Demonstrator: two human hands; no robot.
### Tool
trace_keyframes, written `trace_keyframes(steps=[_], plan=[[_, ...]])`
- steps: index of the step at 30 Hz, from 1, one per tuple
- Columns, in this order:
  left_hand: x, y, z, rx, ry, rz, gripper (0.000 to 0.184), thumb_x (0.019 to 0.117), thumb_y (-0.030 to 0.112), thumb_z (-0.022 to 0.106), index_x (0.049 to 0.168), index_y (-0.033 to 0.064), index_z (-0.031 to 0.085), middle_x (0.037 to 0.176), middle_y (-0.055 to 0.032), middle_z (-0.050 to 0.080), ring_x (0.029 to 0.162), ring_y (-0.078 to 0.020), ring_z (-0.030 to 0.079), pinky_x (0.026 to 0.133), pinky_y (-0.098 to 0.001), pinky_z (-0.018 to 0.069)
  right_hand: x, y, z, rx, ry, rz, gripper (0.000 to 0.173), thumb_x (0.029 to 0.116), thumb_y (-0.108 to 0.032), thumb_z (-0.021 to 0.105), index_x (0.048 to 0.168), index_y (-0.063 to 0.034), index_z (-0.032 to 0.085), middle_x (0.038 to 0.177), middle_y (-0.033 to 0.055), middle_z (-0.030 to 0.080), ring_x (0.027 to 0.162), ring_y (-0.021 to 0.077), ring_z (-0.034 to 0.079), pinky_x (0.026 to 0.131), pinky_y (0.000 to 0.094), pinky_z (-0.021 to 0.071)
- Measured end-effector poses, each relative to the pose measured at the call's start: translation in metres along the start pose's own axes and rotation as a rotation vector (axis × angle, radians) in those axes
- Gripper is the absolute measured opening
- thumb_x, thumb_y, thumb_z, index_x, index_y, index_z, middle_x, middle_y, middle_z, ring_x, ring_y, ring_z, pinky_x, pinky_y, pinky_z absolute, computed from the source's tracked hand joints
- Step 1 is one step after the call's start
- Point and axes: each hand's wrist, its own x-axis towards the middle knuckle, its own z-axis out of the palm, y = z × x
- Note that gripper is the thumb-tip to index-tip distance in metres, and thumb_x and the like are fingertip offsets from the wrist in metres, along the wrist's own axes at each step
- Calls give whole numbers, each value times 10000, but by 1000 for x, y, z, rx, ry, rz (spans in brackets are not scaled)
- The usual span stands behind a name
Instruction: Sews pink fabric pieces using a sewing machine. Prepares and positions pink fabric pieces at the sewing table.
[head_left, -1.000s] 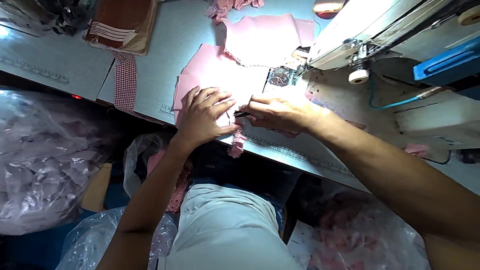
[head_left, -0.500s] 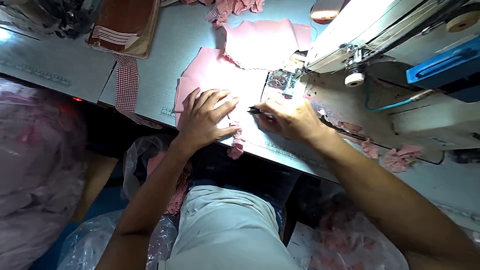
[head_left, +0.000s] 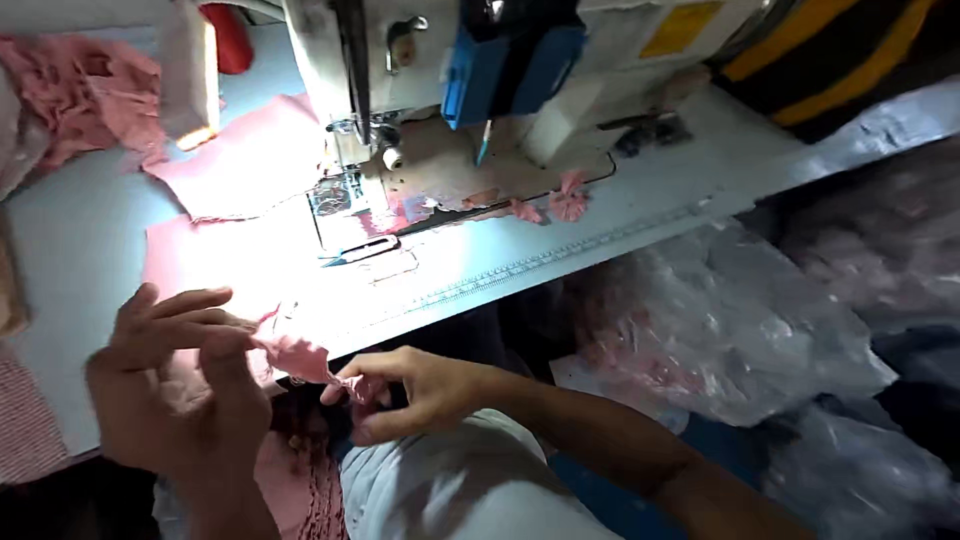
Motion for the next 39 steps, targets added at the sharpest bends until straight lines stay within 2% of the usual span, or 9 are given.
trace_keyframes(steps=[4, 8, 11, 17, 23, 27, 33, 36, 39], plan=[[9, -8, 15, -25, 165, -56, 180, 1059, 178, 547, 1097, 3, 526, 981, -15, 638, 944, -96, 665, 911, -360, 561, -47, -36, -48, -112, -80, 119, 380, 958, -110, 654, 1275, 82, 568, 981, 117, 675, 834, 96, 657, 750, 253, 570], [-4, 11, 50, -32, -15, -134, 190, 1060, 183, 565, 1147, 14, 565, 1051, 23, 650, 974, -3, 648, 911, -272, 560, -95, -90, -118, -699, 258, 226, 222, 1009, -153, 593, 1173, -25, 672, 937, 35, 687, 793, 37, 639, 731, 220, 565], [-7, 25, 96, -83, -152, -89, 189, 1052, 178, 585, 1086, -4, 625, 1025, -58, 710, 1016, -74, 677, 965, -316, 548, -103, -122, -155, -1039, 591, 175, 277, 1035, -218, 558, 1212, -45, 683, 1022, 45, 694, 854, 43, 639, 796, 248, 558], [-7, 28, 132, 49, -431, 13, 266, 1039, 265, 588, 1173, 62, 697, 1182, -90, 715, 1151, -238, 652, 987, -473, 499, -103, -97, -208, -1612, 810, -44, 220, 1005, -195, 633, 1158, -206, 790, 1188, 158, 657, 1148, 367, 555, 1000, 514, 431], [-24, 13, 109, 52, -432, -74, 306, 1021, 262, 610, 1237, 65, 700, 1280, -98, 694, 1209, -196, 655, 1001, -422, 550, -100, -87, -189, -1156, 1033, 234, 235, 1009, -91, 618, 1203, -30, 735, 1178, 210, 652, 986, 246, 670, 865, 366, 565], [-30, 9, 94, 24, -403, -87, 286, 1017, 256, 622, 1209, 65, 713, 1278, -94, 698, 1228, -196, 635, 1026, -420, 519, -109, -122, -205, -1036, 1069, -51, 244, 967, -107, 660, 1194, -37, 718, 1151, 115, 653, 993, 123, 659, 863, 260, 580], [-24, -2, 74, 103, -337, -71, 315, 1014, 256, 624, 1217, 28, 699, 1253, -146, 704, 1212, -240, 640, 1037, -421, 499, -102, -194, -214, -1024, 970, -422, 167, 940, -11, 653, 1099, -49, 687, 1041, -34, 715, 974, 68, 686, 910, 294, 589], [-17, -11, 54, 224, -300, -101, 341, 1016, 277, 613, 1236, 32, 702, 1240, -183, 704, 1156, -321, 643, 990, -472, 489, -100, -195, -216, -1124, 929, -393, 143, 938, -49, 681, 1079, -25, 692, 1073, 40, 685, 1006, 101, 671, 910, 296, 582], [-10, -29, 32, 437, -276, -143, 395, 1008, 307, 600, 1263, 15, 679, 1213, -258, 665, 1161, -441, 594, 1001, -576, 432, -110, -157, -208, -1354, 816, -15, 232, 947, -88, 671, 1159, -1, 701, 1209, 197, 613, 1089, 220, 646, 926, 347, 584]])
